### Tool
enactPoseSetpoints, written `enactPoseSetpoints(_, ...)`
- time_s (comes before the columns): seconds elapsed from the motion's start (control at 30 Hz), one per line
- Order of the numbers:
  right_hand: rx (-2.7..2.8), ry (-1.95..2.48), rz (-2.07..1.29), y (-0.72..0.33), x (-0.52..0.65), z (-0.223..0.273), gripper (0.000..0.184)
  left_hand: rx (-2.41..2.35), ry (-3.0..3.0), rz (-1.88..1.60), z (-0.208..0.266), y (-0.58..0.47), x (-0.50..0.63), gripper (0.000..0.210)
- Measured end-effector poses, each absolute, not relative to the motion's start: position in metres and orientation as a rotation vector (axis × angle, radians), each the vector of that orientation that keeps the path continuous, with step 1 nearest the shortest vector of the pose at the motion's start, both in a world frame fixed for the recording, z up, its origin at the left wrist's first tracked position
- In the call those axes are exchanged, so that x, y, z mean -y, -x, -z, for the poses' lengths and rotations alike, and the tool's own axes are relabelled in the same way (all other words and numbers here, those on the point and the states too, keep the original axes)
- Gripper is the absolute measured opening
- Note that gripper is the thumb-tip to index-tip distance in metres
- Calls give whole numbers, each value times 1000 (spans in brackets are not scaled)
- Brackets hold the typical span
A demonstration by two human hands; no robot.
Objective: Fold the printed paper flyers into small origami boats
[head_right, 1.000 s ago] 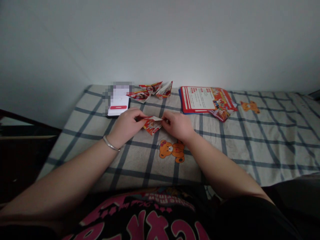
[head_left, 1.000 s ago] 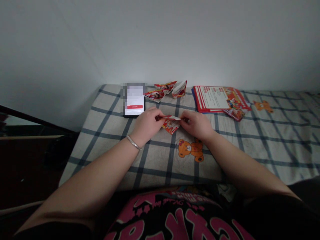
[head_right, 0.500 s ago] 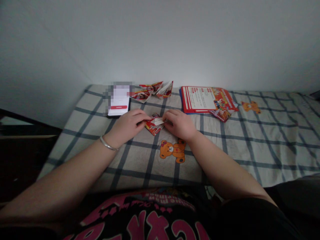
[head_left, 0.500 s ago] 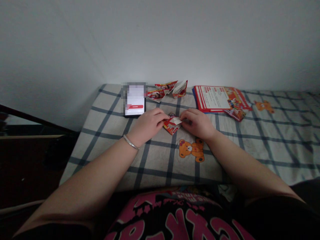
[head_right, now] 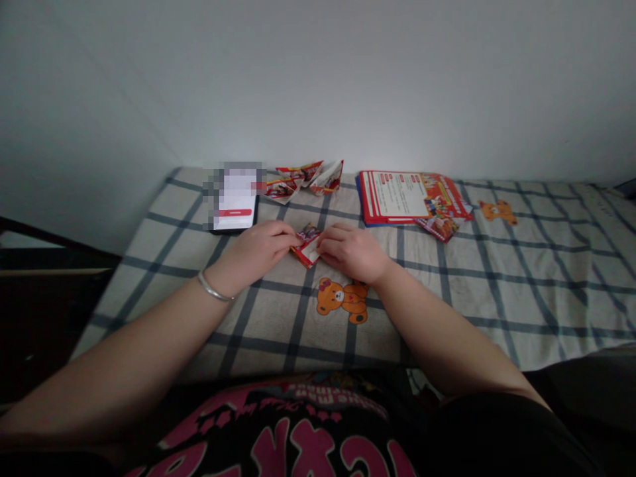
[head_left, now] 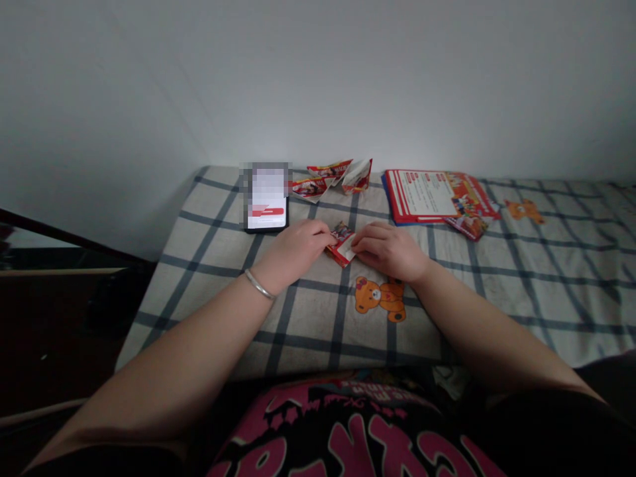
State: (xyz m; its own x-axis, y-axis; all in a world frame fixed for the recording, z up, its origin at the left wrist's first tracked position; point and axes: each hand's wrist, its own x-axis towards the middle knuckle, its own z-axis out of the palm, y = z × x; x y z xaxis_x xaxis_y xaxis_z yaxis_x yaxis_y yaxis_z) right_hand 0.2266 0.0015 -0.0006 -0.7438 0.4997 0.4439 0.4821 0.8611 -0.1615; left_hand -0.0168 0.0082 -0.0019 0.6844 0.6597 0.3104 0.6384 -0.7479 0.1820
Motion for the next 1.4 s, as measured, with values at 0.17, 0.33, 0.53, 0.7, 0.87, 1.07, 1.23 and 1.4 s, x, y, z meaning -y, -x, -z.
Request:
enactPoseSetpoints(0.17,2622,750,-179,-226,0,-6,25,-1060,-2880,-487,1,20,-9,26)
enactPoseSetpoints(0.33,2647,783,-272,-227,3,-11,29,-1040,-2901,-458,3,23,-10,27)
enactPoseSetpoints(0.53,2658,734,-276,-227,1,-11,26,-1028,-2982,-375,-1,23,-7,27)
enactPoseSetpoints(0.7,2708,755,-210,-228,3,-11,27,-1009,-2953,-433,-6,21,-3,23)
enactPoseSetpoints(0.87,2701,830,-129,-228,5,-8,23,-951,-2885,-513,-1,21,-5,19)
enactPoseSetpoints(1.07,2663,736,-137,-230,4,-7,27,-919,-2831,-523,1,21,-8,14)
enactPoseSetpoints(1.23,2645,723,-172,-229,3,-6,26,-950,-2839,-525,-1,19,-7,17)
enactPoseSetpoints(1.4,2653,739,-177,-227,4,-7,27,-940,-2843,-549,3,18,-7,21)
